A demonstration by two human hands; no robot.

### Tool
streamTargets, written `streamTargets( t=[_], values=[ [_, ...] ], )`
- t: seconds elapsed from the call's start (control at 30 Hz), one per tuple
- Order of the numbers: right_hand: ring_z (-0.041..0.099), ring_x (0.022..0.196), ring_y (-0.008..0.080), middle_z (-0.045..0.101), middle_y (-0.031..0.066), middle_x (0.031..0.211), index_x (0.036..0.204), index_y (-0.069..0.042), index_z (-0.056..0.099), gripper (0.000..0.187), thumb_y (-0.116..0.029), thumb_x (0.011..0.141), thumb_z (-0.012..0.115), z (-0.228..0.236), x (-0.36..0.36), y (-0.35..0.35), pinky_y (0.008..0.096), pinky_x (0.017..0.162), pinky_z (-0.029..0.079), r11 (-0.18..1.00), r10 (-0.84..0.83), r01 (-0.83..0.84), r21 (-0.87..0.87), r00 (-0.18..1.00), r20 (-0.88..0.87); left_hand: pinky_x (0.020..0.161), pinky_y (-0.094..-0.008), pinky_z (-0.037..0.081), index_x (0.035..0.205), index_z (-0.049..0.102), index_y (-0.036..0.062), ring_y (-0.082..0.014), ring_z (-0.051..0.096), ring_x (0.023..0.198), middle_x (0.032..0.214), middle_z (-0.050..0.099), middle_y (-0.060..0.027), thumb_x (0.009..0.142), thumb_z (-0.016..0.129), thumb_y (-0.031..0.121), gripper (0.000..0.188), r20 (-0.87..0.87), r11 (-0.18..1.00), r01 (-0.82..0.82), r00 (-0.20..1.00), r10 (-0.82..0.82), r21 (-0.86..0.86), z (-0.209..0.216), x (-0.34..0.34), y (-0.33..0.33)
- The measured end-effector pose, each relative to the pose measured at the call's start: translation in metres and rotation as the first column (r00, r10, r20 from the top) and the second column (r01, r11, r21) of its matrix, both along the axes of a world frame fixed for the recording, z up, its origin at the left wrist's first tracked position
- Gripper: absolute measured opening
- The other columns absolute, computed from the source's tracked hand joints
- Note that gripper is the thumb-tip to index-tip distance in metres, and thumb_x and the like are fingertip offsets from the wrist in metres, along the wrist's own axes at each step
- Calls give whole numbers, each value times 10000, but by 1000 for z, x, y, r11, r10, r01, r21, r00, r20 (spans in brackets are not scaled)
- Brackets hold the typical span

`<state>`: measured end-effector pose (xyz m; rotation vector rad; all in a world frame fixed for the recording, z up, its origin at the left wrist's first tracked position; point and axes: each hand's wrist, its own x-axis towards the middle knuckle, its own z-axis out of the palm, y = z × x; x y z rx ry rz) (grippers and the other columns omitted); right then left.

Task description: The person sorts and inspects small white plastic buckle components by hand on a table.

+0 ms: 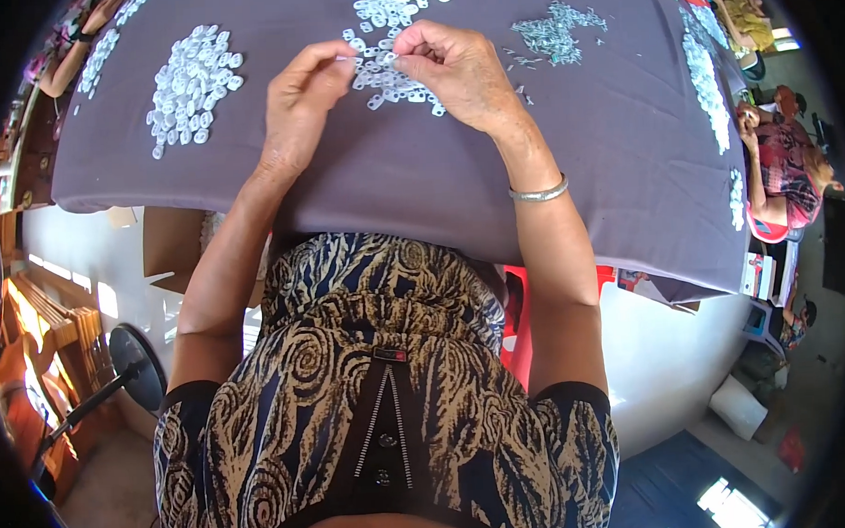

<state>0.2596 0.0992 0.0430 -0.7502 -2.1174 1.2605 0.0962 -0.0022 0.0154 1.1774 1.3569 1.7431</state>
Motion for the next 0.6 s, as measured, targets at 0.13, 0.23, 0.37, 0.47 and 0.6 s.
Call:
streamTargets(
  t=[0.13,0.23,0.37,0.47,0.6],
  values=[
    [470,677,13,558,-61,761,897,-28,621,36,-13,864,614,-1,-7,-9,180,588,397,1000,15,-15,-1,1000,-4,610,-186,449,1163,554,60,-26,500,670,840,574,9,846,622,4,329,-52,993,116,992,-115,20,-3,5,-2],
    [454,655,14,549,-65,735,909,-29,621,51,-14,863,603,2,-9,-14,189,567,388,999,24,-27,47,998,53,626,-192,467,1183,539,54,-37,530,697,853,599,-12,830,626,-20,371,-66,990,136,989,-133,40,-9,3,-1],
    [438,627,24,544,-55,708,932,-28,622,88,-18,849,594,5,-9,-19,205,542,381,990,11,-27,135,993,120,637,-201,486,1161,550,35,-52,563,716,850,636,-31,818,640,-21,358,-89,989,135,988,-129,63,-12,0,2],
    [443,616,31,554,-41,702,942,-26,625,106,-20,846,582,1,-11,-19,213,539,387,980,17,-42,192,992,128,637,-210,498,1150,556,25,-64,581,714,815,651,-32,813,653,-10,352,-104,994,111,989,-110,6,-15,-2,1],
    [448,613,37,568,-28,709,946,-28,627,118,-11,846,567,-2,-13,-19,220,542,397,975,7,-30,221,994,106,625,-212,499,1137,559,18,-68,586,701,796,658,-31,809,662,-5,344,-75,993,112,990,-116,-47,-13,-3,1]
  ],
)
